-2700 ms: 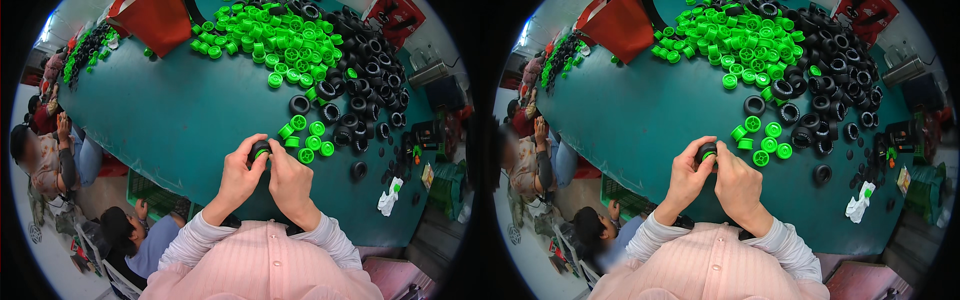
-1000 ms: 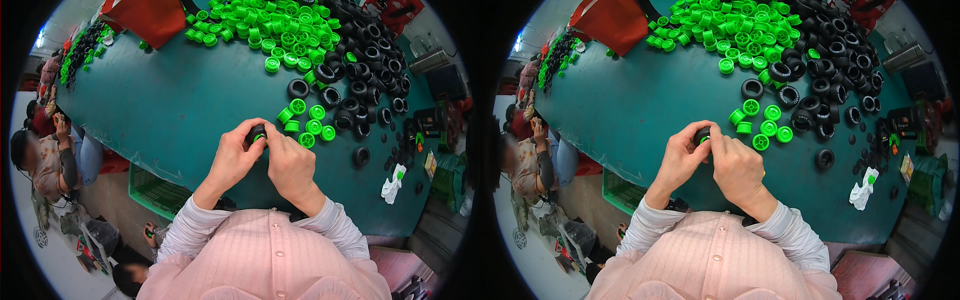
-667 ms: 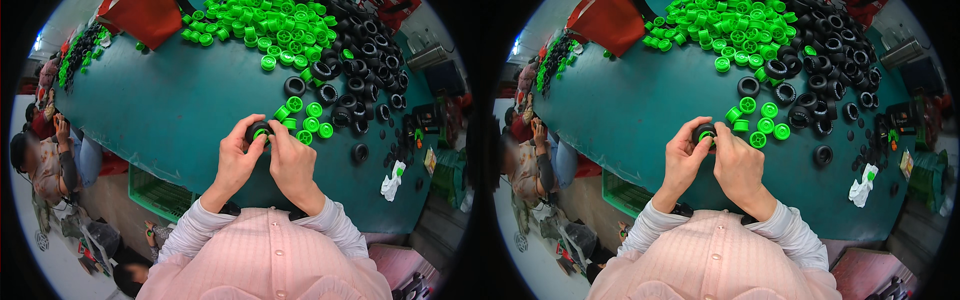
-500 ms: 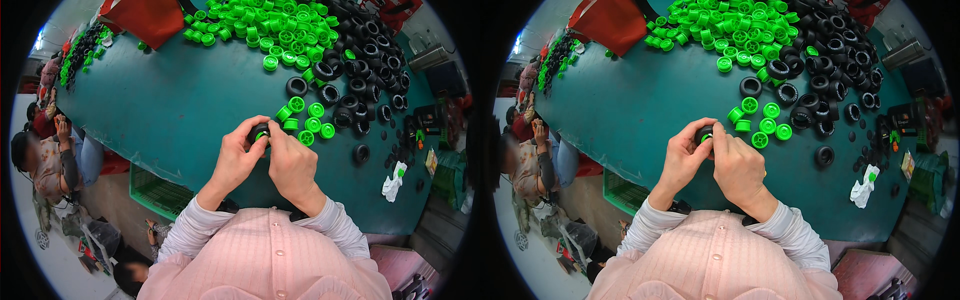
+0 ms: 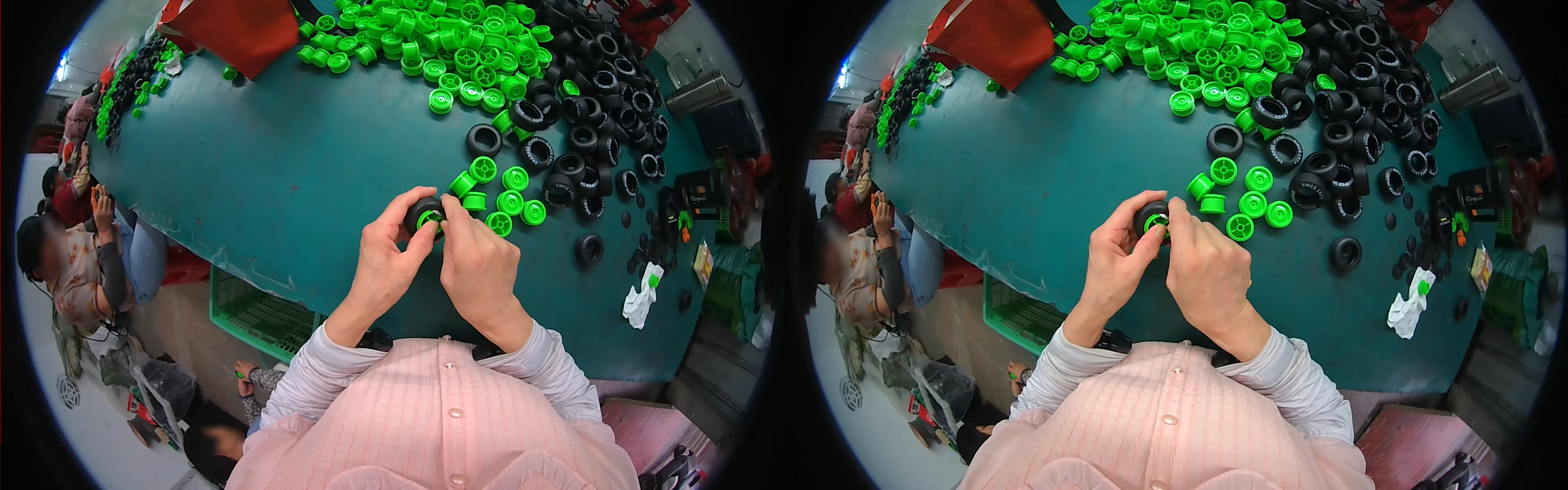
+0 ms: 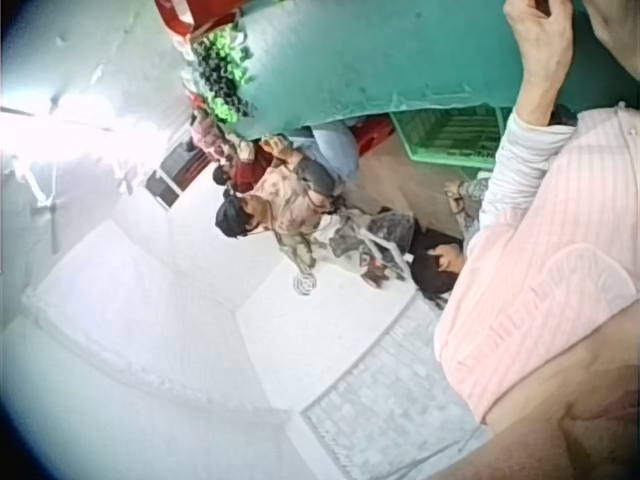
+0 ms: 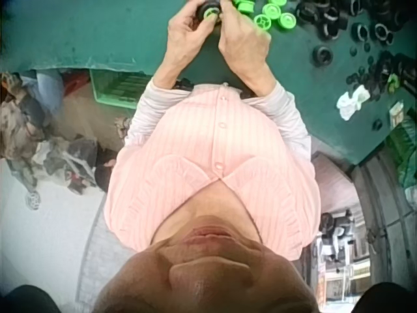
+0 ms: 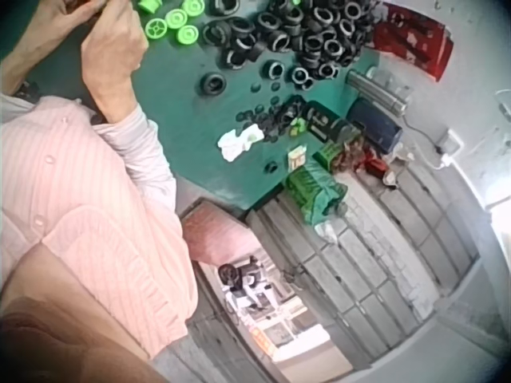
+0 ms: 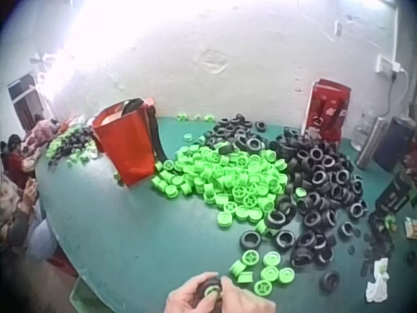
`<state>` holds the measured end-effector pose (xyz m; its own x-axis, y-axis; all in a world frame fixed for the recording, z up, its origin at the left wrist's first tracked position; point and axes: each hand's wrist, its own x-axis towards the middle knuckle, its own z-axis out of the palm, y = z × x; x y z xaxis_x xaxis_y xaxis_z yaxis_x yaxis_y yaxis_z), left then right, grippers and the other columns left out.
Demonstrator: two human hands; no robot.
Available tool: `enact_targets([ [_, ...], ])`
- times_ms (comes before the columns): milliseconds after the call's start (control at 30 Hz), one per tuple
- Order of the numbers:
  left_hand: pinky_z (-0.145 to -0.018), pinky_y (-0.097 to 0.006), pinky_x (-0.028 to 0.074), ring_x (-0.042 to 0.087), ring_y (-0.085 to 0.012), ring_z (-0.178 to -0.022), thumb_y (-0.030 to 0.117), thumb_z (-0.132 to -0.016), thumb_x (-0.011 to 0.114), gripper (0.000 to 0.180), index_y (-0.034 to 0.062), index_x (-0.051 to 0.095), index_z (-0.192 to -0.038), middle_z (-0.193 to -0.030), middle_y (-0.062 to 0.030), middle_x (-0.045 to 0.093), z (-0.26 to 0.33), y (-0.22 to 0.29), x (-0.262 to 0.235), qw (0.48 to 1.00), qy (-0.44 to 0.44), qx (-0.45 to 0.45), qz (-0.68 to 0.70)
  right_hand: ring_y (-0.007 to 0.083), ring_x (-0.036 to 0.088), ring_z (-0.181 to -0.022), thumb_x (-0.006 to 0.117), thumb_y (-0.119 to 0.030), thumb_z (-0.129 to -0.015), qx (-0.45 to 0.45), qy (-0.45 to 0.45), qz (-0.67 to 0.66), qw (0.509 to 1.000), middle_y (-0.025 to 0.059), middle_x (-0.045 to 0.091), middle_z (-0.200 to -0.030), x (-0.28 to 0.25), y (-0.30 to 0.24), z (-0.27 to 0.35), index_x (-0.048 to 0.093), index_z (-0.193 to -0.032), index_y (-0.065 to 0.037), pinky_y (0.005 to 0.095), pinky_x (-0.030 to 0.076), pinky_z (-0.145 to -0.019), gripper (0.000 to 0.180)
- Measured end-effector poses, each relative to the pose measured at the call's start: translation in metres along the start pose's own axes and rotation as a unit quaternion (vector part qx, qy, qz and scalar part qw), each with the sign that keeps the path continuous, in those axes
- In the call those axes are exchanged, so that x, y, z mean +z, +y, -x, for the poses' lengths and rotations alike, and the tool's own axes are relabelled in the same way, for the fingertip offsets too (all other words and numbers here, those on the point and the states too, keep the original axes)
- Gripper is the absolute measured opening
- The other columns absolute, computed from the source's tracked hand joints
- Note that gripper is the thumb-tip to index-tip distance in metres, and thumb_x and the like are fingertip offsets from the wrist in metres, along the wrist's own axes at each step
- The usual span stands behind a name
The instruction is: Assembling plastic toy wheels by pressing green hubs into black tires.
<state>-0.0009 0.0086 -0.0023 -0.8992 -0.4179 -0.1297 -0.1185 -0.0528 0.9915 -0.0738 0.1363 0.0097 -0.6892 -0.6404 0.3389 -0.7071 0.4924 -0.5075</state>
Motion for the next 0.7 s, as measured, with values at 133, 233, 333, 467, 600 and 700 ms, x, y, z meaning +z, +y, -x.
enact_targets([
  [133, -0.078, -0.022, 0.052, 0.061, -0.007, -0.092, 0.0, -0.096, 0.062, 0.039, -0.0016, 0.056, -0.134, -0.109, -0.0035, 0.064, -0.004, 0.007, -0.006, 0.996, -0.042, -0.022, -0.073, 0.0199, 0.065, -0.065, 0.067, -0.004, -0.081, -0.044, -0.007, 0.068, 0.997, 0.0056, 0.063, -0.076, -0.002, -0.002, 0.0, 0.058, -0.12, 0.003, 0.0329, 0.05, -0.056, 0.041],
  [233, -0.08, -0.023, 0.053, 0.061, -0.0074, -0.093, 0.0, -0.095, 0.062, 0.041, -0.0016, 0.054, -0.136, -0.108, -0.0044, 0.065, -0.006, 0.013, -0.009, 0.99, -0.066, -0.045, -0.116, 0.0199, 0.066, -0.066, 0.066, -0.004, -0.082, -0.034, -0.011, 0.039, 0.999, 0.0059, 0.065, -0.077, 0.001, 0.001, 0.004, 0.059, -0.12, 0.001, 0.0337, 0.051, -0.056, 0.04],
  [333, -0.083, -0.024, 0.054, 0.062, -0.0084, -0.094, 0.0, -0.095, 0.062, 0.041, -0.0021, 0.054, -0.135, -0.109, -0.0059, 0.065, -0.004, 0.01, -0.003, 0.997, -0.028, -0.022, -0.067, 0.0199, 0.068, -0.067, 0.065, -0.004, -0.083, 0.004, 0.003, -0.003, 1.0, 0.0061, 0.067, -0.079, -0.004, -0.001, 0.002, 0.059, -0.12, 0.0, 0.0341, 0.051, -0.056, 0.038],
  [467, -0.079, -0.024, 0.057, 0.065, -0.01, -0.093, 0.0, -0.095, 0.063, 0.035, -0.0009, 0.057, -0.129, -0.106, -0.0048, 0.065, 0.003, -0.001, 0.009, 0.994, 0.046, 0.007, 0.097, 0.0199, 0.068, -0.068, 0.066, -0.003, -0.084, 0.002, 0.024, -0.024, 0.999, 0.006, 0.068, -0.08, -0.004, -0.002, 0.0, 0.06, -0.12, -0.001, 0.0343, 0.051, -0.056, 0.037],
  [600, -0.077, -0.025, 0.058, 0.065, -0.0096, -0.092, 0.0, -0.094, 0.063, 0.034, -0.0016, 0.057, -0.127, -0.105, -0.0046, 0.065, 0.0, 0.002, 0.01, 0.996, 0.024, -0.016, 0.083, 0.0198, 0.068, -0.069, 0.067, -0.004, -0.082, 0.012, 0.004, -0.008, 1.0, 0.0065, 0.068, -0.08, -0.004, -0.002, 0.001, 0.06, -0.12, 0.0, 0.0344, 0.051, -0.055, 0.039],
  [700, -0.075, -0.025, 0.058, 0.065, -0.0091, -0.091, 0.0, -0.094, 0.063, 0.033, -0.0021, 0.058, -0.126, -0.104, -0.0039, 0.065, -0.002, 0.006, 0.005, 0.995, 0.004, -0.032, 0.094, 0.0195, 0.068, -0.068, 0.068, -0.005, -0.082, -0.002, 0.001, 0.012, 1.0, 0.0068, 0.067, -0.081, -0.003, -0.004, 0.0, 0.059, -0.121, 0.0, 0.034, 0.05, -0.054, 0.041],
])
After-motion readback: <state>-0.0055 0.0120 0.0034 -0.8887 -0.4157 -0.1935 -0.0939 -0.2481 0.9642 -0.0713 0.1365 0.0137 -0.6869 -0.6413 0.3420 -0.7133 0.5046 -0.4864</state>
